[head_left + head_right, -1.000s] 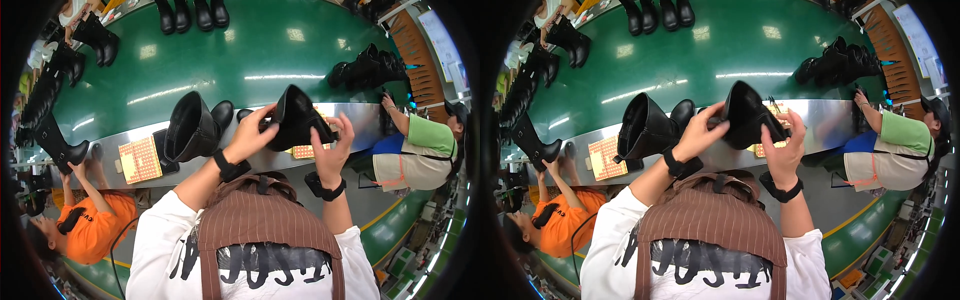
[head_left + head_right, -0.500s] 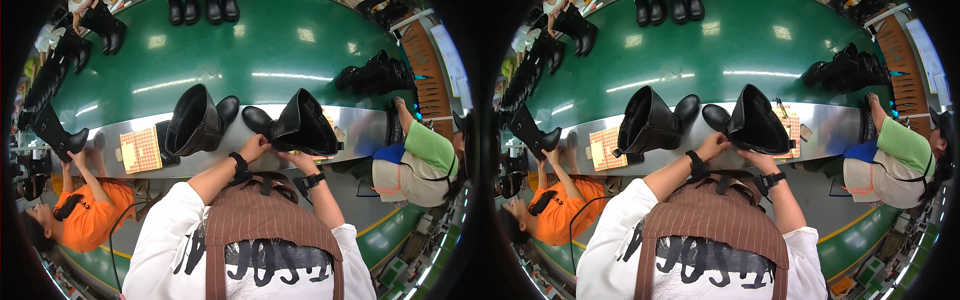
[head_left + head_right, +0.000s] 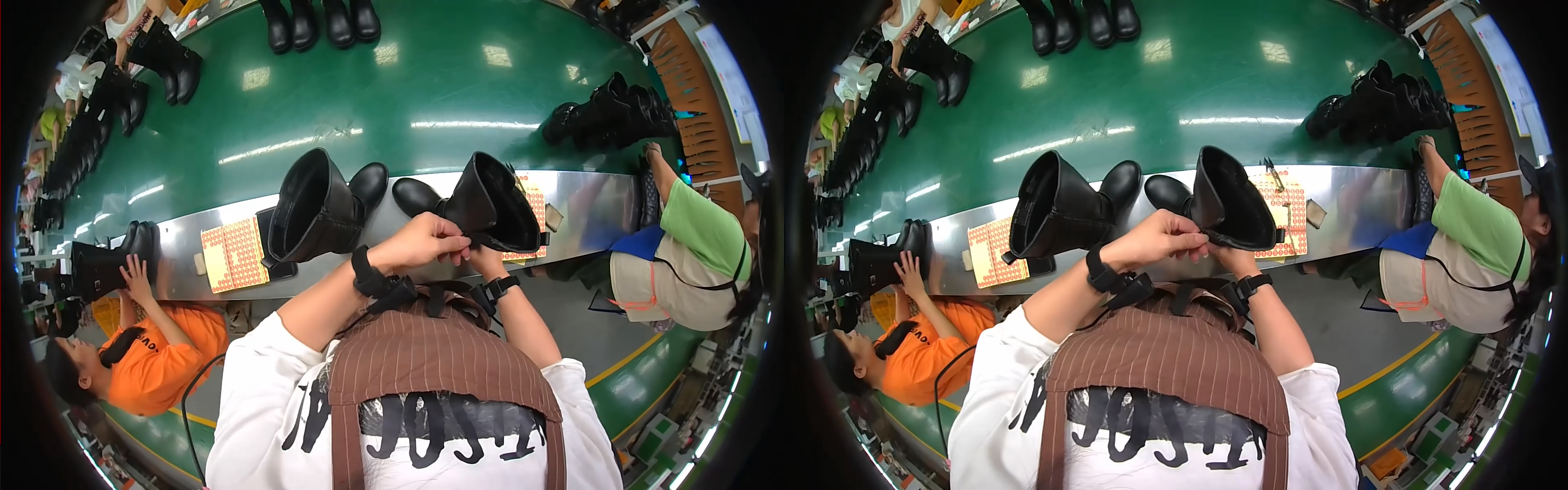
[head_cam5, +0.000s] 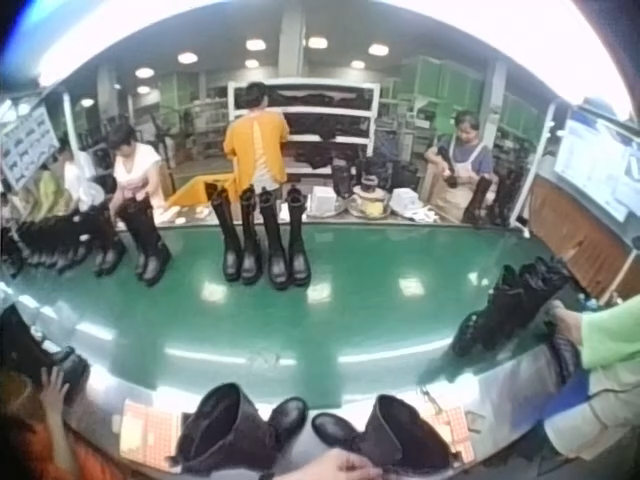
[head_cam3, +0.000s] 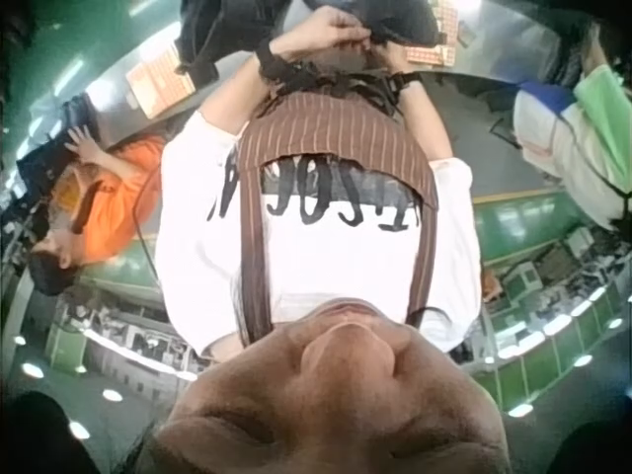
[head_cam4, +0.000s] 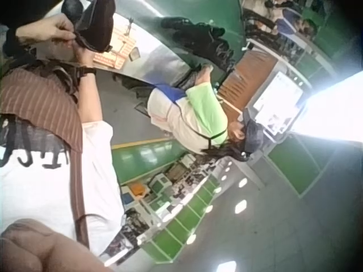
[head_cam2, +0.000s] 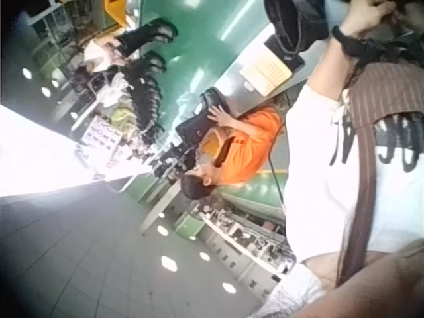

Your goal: Inspecting and cleaning a pair of black boots for quality control on a factory production line.

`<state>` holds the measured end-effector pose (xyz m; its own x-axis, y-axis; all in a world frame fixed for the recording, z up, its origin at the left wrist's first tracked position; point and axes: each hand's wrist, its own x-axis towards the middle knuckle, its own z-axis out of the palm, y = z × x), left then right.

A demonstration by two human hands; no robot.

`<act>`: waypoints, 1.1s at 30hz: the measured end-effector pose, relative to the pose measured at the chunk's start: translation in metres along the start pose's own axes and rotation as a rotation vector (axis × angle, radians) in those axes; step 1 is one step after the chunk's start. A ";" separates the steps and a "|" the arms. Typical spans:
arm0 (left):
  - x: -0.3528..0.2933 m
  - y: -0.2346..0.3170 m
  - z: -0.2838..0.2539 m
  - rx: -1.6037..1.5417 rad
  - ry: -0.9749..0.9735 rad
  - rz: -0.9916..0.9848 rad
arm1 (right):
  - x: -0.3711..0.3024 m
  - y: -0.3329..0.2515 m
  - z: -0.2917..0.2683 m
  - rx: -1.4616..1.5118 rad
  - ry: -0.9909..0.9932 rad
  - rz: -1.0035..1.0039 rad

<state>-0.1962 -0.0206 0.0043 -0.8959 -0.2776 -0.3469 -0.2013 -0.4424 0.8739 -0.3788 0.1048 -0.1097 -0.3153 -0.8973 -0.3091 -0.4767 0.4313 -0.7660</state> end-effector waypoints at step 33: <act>0.013 0.016 0.019 0.094 0.073 0.024 | -0.041 -0.096 -0.131 0.505 0.066 -0.388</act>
<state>-0.2185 -0.0147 0.0202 -0.8705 -0.3498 -0.3461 -0.2193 -0.3539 0.9092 -0.4278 0.1123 0.0508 -0.2550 -0.9646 0.0667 -0.1263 -0.0352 -0.9914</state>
